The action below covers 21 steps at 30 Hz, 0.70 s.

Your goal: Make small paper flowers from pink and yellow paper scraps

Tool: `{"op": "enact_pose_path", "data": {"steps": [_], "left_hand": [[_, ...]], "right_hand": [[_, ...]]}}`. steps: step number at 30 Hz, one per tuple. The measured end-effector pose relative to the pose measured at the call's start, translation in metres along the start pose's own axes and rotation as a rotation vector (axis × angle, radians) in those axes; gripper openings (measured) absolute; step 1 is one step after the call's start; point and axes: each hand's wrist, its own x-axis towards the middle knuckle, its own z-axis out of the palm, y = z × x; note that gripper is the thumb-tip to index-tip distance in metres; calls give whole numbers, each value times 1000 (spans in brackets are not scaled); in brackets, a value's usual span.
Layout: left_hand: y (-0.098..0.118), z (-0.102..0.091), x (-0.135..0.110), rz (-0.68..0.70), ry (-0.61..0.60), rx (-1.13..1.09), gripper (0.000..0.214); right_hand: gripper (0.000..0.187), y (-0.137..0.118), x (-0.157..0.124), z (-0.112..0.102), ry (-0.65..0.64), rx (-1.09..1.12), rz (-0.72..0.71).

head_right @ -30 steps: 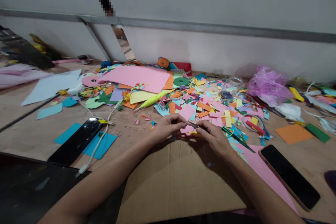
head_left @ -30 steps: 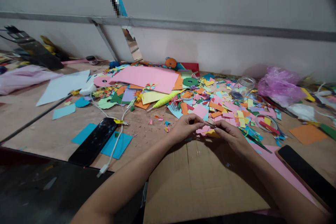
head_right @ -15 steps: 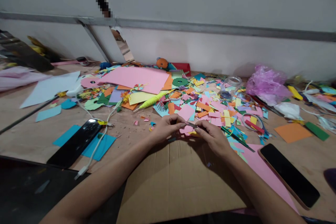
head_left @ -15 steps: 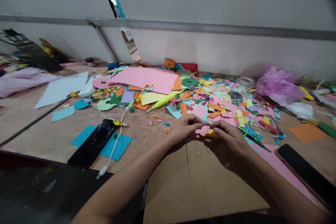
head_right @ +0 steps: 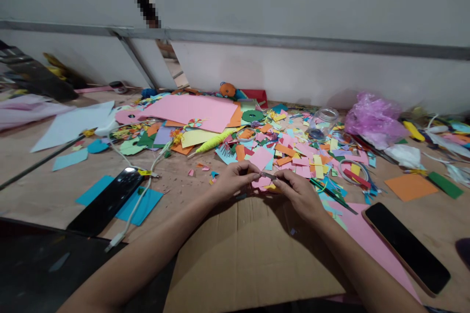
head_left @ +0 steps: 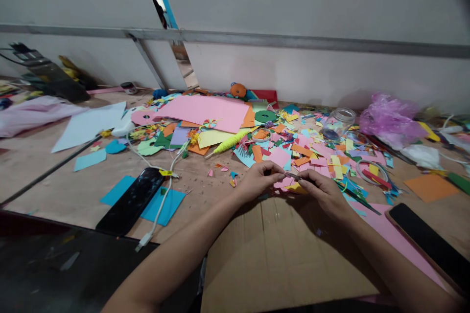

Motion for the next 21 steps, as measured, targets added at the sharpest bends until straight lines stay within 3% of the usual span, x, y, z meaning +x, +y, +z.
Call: {"op": "enact_pose_path", "data": {"steps": [13, 21], "left_hand": [[-10, -2, -1, -97, -60, -68, 28], [-5, -2, -3, -133, -74, -118, 31]], "right_hand": [[26, 2, -2, -2, -23, -154, -54], [28, 2, -1, -2, -17, -188, -76]]}}
